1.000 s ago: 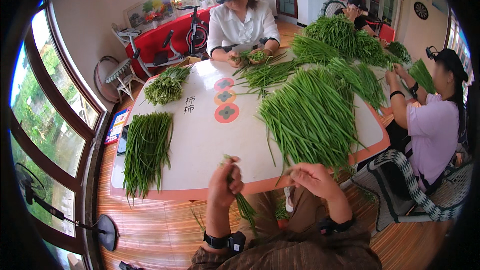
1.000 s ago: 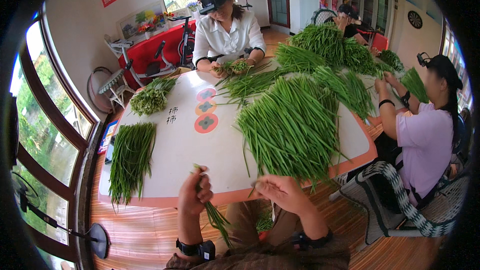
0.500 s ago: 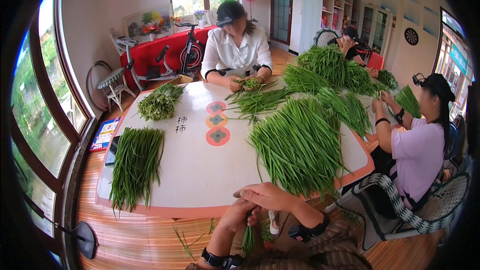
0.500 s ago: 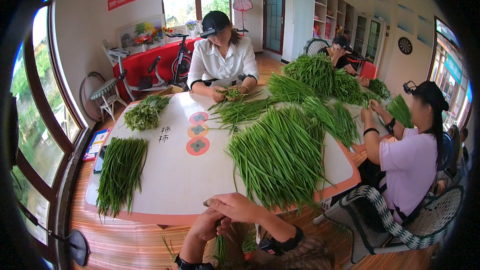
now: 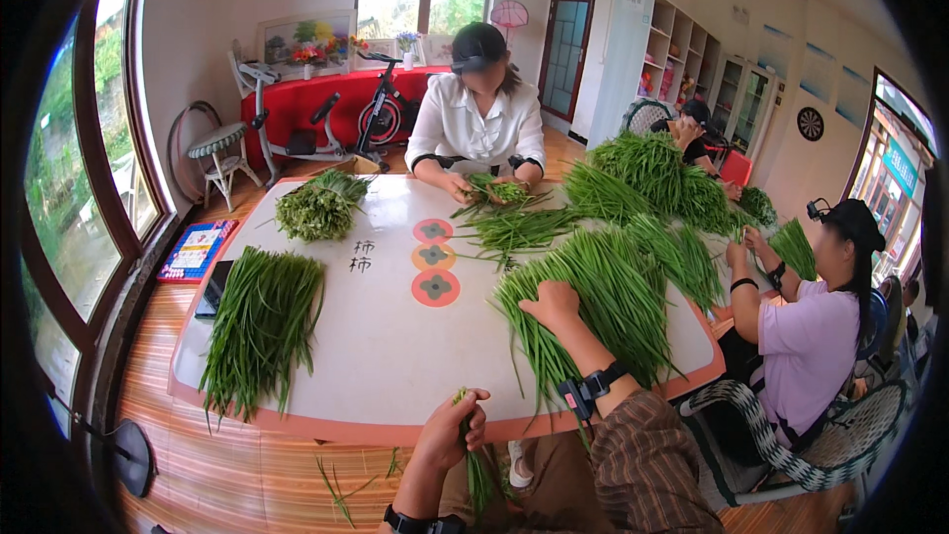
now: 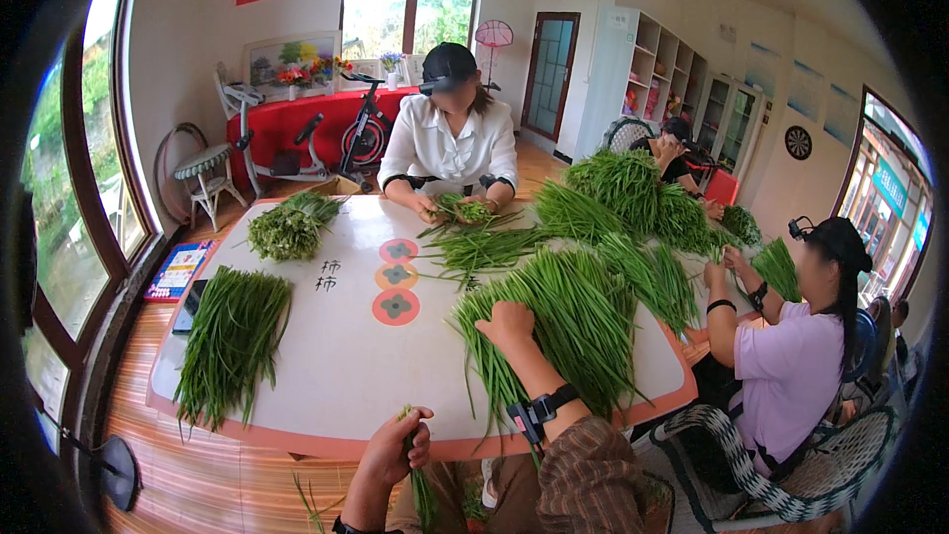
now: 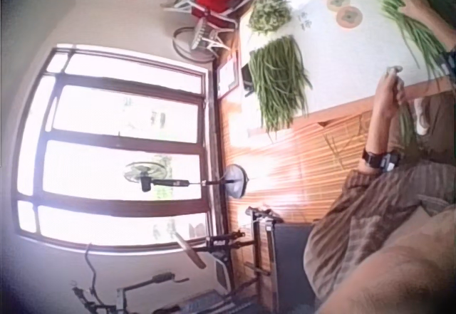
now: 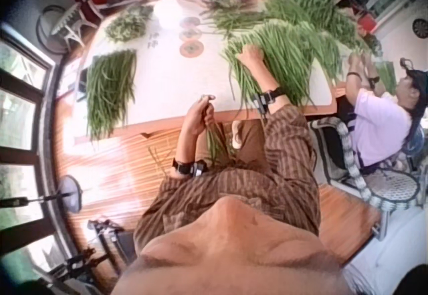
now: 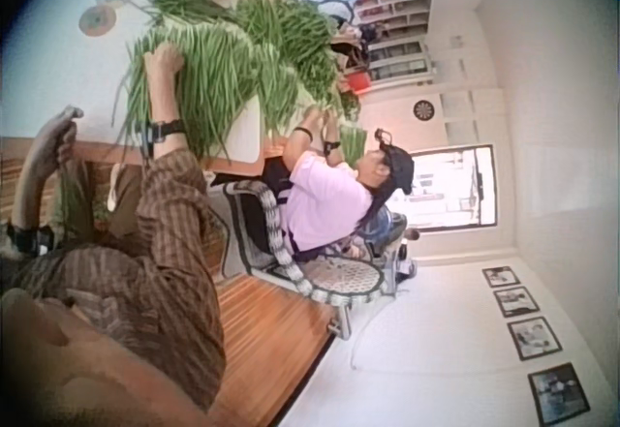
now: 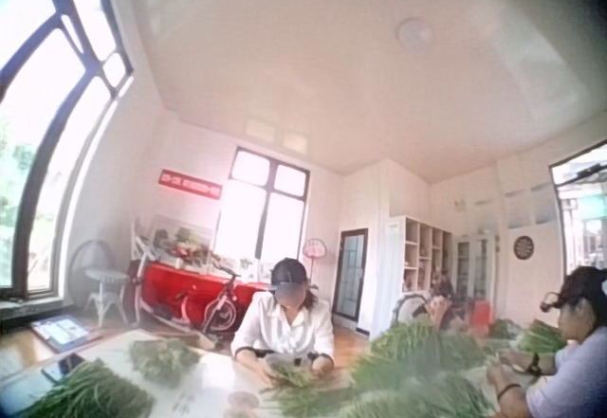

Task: The person sorts and cleans green stalks of vegetables by hand, removing unwanted leaves and stems and organizing them into piles on a table.

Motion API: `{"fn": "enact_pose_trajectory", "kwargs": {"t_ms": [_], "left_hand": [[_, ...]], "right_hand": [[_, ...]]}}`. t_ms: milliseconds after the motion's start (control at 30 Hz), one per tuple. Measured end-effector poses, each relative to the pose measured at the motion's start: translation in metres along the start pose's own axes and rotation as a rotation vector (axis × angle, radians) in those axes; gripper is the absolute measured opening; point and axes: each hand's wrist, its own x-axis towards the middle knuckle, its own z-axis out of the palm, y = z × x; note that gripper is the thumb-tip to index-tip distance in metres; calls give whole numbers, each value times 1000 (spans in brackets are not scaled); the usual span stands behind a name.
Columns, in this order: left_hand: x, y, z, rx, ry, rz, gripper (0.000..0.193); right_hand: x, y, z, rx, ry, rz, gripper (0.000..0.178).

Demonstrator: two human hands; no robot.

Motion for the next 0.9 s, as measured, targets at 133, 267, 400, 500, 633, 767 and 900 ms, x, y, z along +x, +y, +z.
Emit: {"fn": "enact_pose_trajectory", "kwargs": {"t_ms": [133, 267, 400, 500, 633, 767, 900], "left_hand": [[-1, 1, -10, -70, -8, 23, 22], [-2, 3, -14, -142, -3, 65, 21], [-2, 2, -12, -170, 19, 73, 20], [-1, 1, -12, -170, 25, 62, 20], [0, 1, -10, -148, 17, 54, 20], [-1, 1, -13, -131, 34, 71, 20], [1, 0, -14, -147, 23, 71, 20]], "right_hand": [[6, 10, 3, -3, 26, 24, 28], [1, 35, -21, 385, 6, 23, 27], [-10, 49, -30, 823, -103, 178, 37], [-20, 53, -31, 1141, -137, 225, 37], [-27, 57, -32, 1529, -230, 144, 30], [-27, 54, -32, 1414, -264, 147, 24], [-30, 46, -40, 1365, -200, 145, 21]]}}
